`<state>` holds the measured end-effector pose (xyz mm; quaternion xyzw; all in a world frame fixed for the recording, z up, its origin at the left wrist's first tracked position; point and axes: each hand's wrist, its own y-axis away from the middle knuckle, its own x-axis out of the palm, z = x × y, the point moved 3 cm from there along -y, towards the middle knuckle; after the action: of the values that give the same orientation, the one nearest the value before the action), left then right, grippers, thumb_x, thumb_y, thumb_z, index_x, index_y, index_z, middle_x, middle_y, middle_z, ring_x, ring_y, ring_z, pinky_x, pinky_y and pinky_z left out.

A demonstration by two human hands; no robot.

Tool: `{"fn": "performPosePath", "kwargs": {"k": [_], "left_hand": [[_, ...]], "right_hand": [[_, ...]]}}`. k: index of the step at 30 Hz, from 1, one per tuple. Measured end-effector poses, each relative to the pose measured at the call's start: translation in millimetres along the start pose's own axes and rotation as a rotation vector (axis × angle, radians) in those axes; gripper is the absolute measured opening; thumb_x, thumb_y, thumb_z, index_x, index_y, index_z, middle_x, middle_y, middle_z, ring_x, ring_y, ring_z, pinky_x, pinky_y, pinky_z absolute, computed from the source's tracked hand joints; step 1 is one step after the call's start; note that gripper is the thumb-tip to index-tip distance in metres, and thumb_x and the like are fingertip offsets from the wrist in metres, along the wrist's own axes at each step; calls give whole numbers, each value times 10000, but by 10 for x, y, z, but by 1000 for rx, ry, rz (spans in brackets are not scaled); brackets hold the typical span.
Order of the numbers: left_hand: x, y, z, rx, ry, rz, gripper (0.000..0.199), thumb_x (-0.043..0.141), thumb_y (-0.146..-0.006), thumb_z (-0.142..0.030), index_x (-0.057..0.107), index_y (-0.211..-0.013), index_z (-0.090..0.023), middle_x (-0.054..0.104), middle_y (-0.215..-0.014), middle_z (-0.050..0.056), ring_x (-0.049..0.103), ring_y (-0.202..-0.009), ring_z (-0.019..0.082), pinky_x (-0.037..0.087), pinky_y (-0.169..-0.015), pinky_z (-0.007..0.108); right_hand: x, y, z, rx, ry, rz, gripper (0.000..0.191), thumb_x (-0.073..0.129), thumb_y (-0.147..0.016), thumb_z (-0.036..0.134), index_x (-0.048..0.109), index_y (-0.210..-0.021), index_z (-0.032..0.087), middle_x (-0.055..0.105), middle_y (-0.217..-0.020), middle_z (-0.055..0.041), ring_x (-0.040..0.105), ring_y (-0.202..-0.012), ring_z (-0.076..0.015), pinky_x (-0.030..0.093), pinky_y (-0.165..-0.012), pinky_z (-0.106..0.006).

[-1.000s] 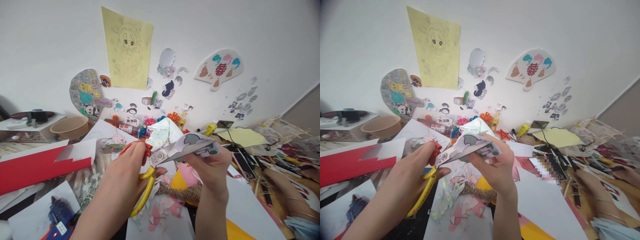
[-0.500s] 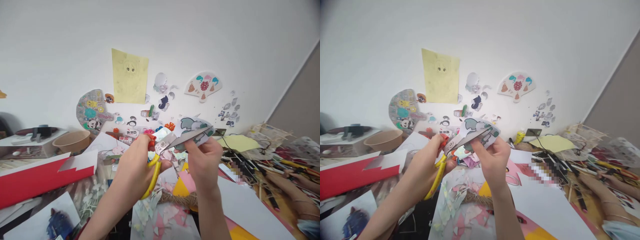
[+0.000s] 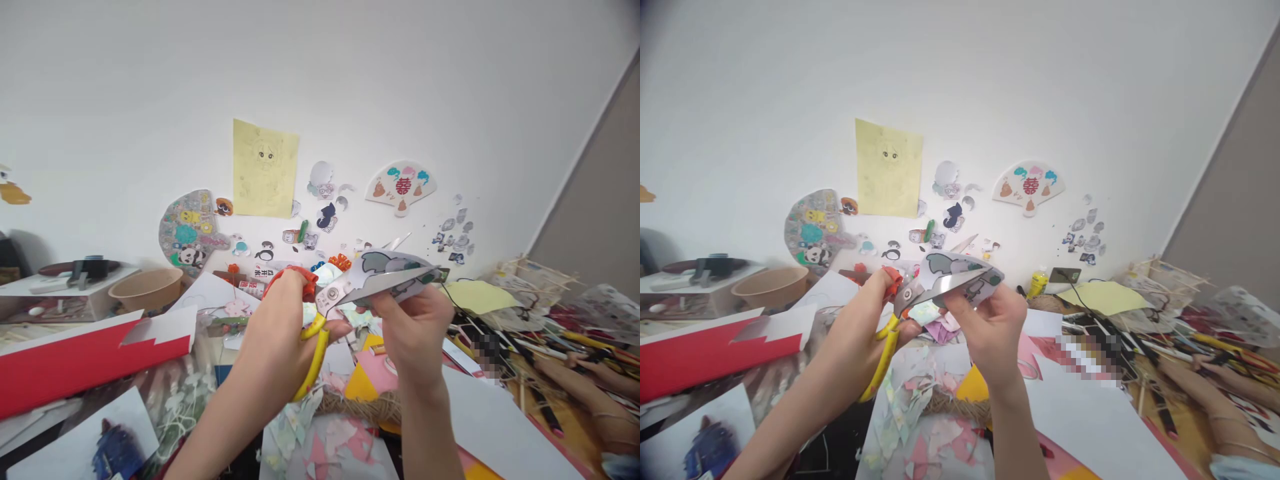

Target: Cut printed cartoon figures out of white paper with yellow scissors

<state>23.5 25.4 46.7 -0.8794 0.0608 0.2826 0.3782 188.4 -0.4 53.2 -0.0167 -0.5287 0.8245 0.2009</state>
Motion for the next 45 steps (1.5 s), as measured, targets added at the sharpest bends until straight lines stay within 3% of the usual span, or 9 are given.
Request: {"fn": "performPosePath", "kwargs": {"k": [12,20,31,45], "left_hand": [[-73,17,-31,12,-122,-32,321,637,-818,-366,427,-1007,-212,583,-1002,72,563,-893,250,443,-759,381],[-101,44,-31,86,-165,-44,320,641,-818,-331,420,-1009,-200,553,-976,64,530,-879,241,434,-746,379],[-91,70,6,51,-120,1,373,610,-816,-309,429,-1125,-202,563,-1085,104,549,-1012,284,455,-811,402],[-47,42,-38,-18,-98,39,269,564,-846,-363,391,-990,-216,557,-977,73,531,-882,266,423,-767,402]], "right_hand": [[6,29,16,-8,-1,-6,170,763,-788,223,687,-639,194,640,-566,11,594,-526,-139,494,-467,-275],[3,58,15,-35,-15,-13,46,757,-792,193,752,-757,224,692,-655,7,611,-566,-143,517,-482,-282],[8,61,19,-26,-38,-11,118,758,-786,149,721,-690,207,642,-562,32,581,-507,-115,482,-467,-247],[-28,68,36,-36,-42,9,143,748,-790,104,710,-691,201,635,-584,36,568,-540,-103,477,-496,-237]]}}
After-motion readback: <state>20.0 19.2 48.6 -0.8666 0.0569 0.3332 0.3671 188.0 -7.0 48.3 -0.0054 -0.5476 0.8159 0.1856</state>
